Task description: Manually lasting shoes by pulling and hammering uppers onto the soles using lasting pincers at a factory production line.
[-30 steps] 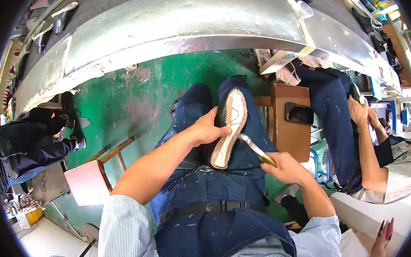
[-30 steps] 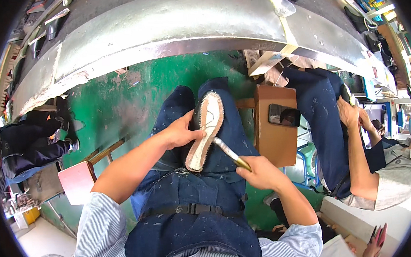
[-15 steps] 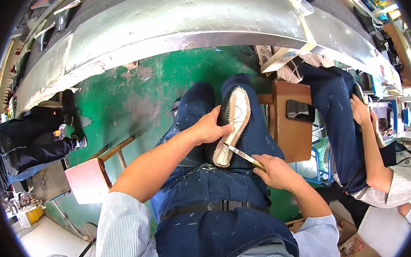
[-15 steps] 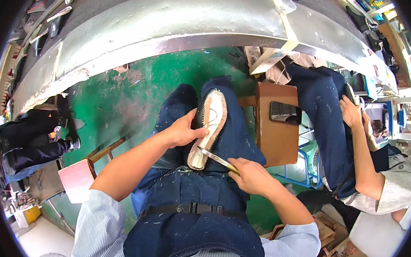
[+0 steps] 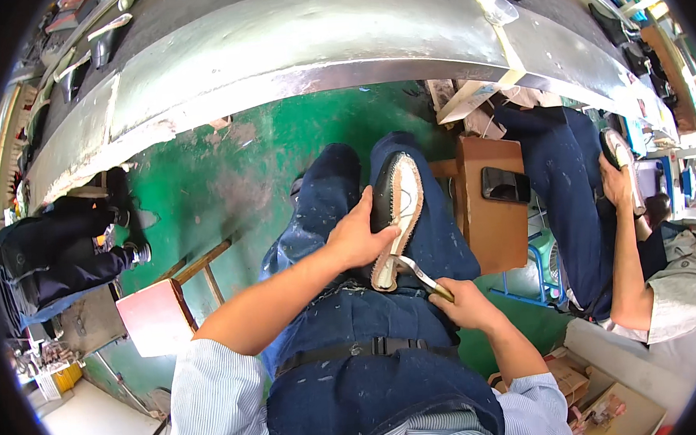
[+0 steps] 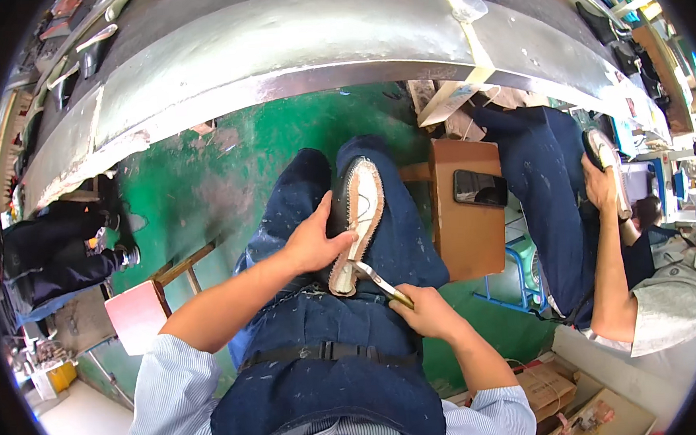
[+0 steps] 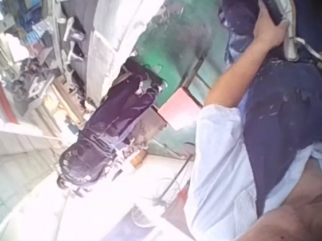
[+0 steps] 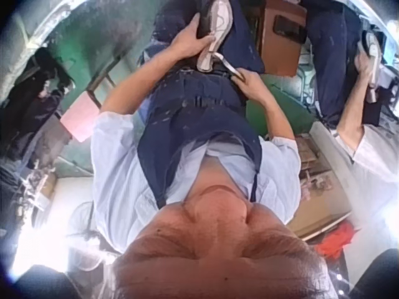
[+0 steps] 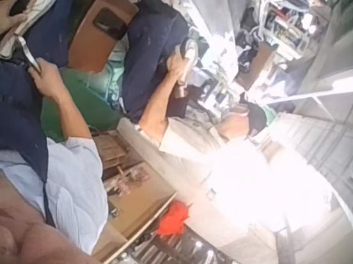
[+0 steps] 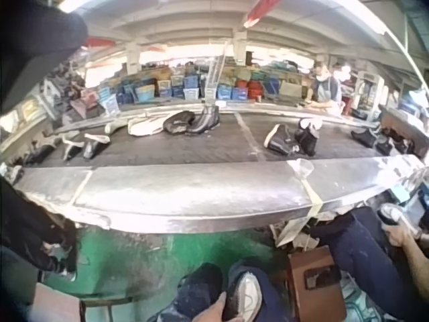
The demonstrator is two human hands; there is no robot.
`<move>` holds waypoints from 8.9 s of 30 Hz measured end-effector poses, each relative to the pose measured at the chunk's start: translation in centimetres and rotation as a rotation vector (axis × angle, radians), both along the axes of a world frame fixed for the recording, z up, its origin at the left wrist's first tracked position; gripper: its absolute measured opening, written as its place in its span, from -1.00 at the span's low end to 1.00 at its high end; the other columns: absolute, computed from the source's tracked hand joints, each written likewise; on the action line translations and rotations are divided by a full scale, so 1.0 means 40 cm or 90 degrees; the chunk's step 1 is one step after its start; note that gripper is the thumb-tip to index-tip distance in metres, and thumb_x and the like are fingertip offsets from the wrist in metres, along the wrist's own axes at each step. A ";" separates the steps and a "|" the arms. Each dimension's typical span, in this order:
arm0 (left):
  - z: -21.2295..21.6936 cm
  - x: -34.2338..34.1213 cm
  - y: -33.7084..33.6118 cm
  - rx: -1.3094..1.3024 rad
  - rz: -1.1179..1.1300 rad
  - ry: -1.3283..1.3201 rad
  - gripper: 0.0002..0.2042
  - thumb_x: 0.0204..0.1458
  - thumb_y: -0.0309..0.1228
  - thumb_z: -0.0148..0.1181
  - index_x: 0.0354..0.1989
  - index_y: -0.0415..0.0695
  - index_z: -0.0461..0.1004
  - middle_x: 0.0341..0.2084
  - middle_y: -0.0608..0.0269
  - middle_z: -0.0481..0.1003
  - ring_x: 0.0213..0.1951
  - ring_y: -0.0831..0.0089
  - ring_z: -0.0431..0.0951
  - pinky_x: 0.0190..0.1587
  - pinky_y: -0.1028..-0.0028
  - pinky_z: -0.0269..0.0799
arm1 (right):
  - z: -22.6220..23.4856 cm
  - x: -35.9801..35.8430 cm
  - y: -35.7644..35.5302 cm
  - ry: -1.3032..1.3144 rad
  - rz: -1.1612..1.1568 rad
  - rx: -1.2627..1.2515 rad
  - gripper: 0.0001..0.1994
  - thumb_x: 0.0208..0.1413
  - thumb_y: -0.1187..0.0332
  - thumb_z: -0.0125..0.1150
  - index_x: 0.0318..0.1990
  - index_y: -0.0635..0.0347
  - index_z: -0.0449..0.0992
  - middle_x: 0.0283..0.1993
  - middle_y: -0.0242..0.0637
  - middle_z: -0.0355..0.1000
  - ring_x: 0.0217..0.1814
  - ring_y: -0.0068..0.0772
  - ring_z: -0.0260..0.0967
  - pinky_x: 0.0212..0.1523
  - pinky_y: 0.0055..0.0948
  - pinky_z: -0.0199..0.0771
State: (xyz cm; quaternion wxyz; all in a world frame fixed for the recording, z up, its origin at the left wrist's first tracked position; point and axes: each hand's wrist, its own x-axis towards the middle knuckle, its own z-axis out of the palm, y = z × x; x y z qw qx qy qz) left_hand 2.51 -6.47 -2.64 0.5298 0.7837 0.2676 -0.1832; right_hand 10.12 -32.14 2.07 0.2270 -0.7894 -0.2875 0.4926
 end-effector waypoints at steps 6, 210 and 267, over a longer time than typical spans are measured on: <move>-0.088 -0.128 -0.093 -0.058 0.012 -0.152 0.03 0.03 -0.25 0.26 0.48 0.04 -0.48 0.44 -0.26 -0.39 0.45 -0.21 -0.46 0.42 0.01 -0.40 | -0.021 0.076 -0.027 0.289 -0.031 -0.100 -0.84 0.20 0.30 0.17 -0.29 0.21 0.51 -0.43 -0.49 0.48 -0.39 -0.65 0.36 -0.44 -0.54 0.34; 0.300 -0.064 0.160 0.001 0.022 -0.453 -0.26 -0.22 -0.56 0.49 0.18 -0.20 0.21 -0.16 0.01 0.58 -0.16 0.39 0.60 -0.09 0.40 0.52 | -0.162 0.014 0.032 0.302 -0.555 0.333 -0.64 0.26 0.34 0.13 0.13 0.24 0.24 -0.11 -0.18 0.43 -0.28 -0.43 0.39 -0.42 -0.51 0.42; -0.199 -0.065 0.043 -0.495 0.388 -0.369 -0.31 0.33 -0.15 -0.13 0.46 -0.25 -0.26 0.40 -0.01 0.03 0.40 0.27 0.03 0.39 0.43 -0.06 | -0.112 0.020 0.238 -0.106 -0.012 0.163 -0.67 0.15 0.34 0.20 0.04 0.27 0.44 -0.17 -0.06 0.53 -0.14 -0.19 0.52 -0.06 -0.33 0.45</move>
